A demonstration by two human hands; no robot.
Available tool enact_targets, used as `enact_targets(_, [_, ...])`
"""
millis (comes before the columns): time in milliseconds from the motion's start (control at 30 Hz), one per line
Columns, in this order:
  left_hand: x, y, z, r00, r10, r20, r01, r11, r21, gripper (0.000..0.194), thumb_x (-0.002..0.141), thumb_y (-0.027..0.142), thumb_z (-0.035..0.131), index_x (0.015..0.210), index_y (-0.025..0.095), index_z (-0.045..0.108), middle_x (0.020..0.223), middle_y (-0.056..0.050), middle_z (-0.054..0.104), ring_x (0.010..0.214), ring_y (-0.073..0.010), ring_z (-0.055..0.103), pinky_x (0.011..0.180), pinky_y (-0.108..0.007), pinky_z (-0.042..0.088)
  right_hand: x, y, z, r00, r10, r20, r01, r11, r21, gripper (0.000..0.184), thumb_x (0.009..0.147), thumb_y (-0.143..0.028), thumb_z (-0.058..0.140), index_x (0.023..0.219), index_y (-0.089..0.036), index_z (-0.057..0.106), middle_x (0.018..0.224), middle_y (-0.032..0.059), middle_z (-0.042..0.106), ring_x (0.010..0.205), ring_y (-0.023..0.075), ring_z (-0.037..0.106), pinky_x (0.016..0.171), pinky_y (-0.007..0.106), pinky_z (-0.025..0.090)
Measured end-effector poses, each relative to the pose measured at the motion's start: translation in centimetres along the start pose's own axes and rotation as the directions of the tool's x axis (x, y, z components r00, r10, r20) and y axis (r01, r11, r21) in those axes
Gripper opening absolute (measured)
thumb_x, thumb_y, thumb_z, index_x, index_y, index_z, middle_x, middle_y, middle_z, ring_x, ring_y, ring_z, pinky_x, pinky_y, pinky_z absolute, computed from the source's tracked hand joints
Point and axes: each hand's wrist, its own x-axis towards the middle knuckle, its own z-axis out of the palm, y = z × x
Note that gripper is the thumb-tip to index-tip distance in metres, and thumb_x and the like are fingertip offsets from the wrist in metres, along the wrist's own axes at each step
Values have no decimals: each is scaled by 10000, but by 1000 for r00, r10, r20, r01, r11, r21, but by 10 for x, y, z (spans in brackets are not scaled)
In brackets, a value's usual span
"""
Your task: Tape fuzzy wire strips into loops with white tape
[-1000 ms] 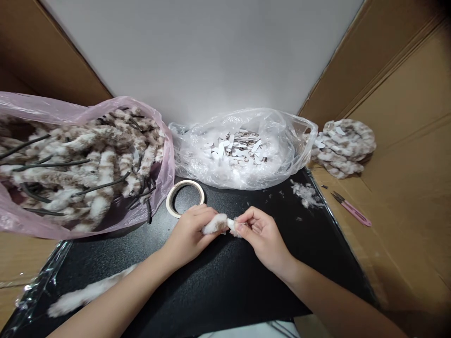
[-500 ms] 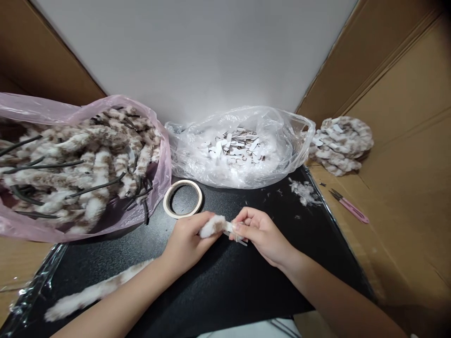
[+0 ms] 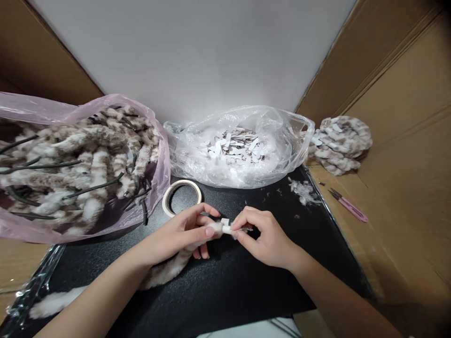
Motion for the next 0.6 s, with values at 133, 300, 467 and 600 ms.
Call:
enact_targets(133, [4,-4,5,999,-54,-2,54,985,166,362,824,483,614,852,123,588,855,-61,668,496,-82,555,451,-189,409,2,6,-2,957,-276,85,284,953,-107,153,856,-52,515,832,-181,594,772,49,664,740,163,583,707,312,479])
enact_targets(300, [7,-10,14,996,54,-76,-42,988,147,291,796,398,675,841,110,669,767,-34,639,577,-90,517,526,-193,448,1,10,0,939,-312,144,332,933,-142,190,854,-21,493,864,-185,588,797,53,671,743,165,591,703,321,477])
enact_targets(467, [8,-12,15,977,180,-116,-142,951,275,258,813,372,641,806,123,708,732,-34,643,609,-118,517,516,-192,427,1,8,0,959,-258,118,271,956,-111,137,864,-52,527,838,-168,595,763,49,662,732,160,570,699,307,469])
enact_targets(600, [10,-12,11,938,332,-101,-256,859,443,239,821,341,623,807,132,738,745,-44,678,694,-157,572,600,-215,447,2,6,-1,984,-139,108,148,986,-80,113,850,-74,560,817,-174,599,754,42,658,720,156,551,672,285,464])
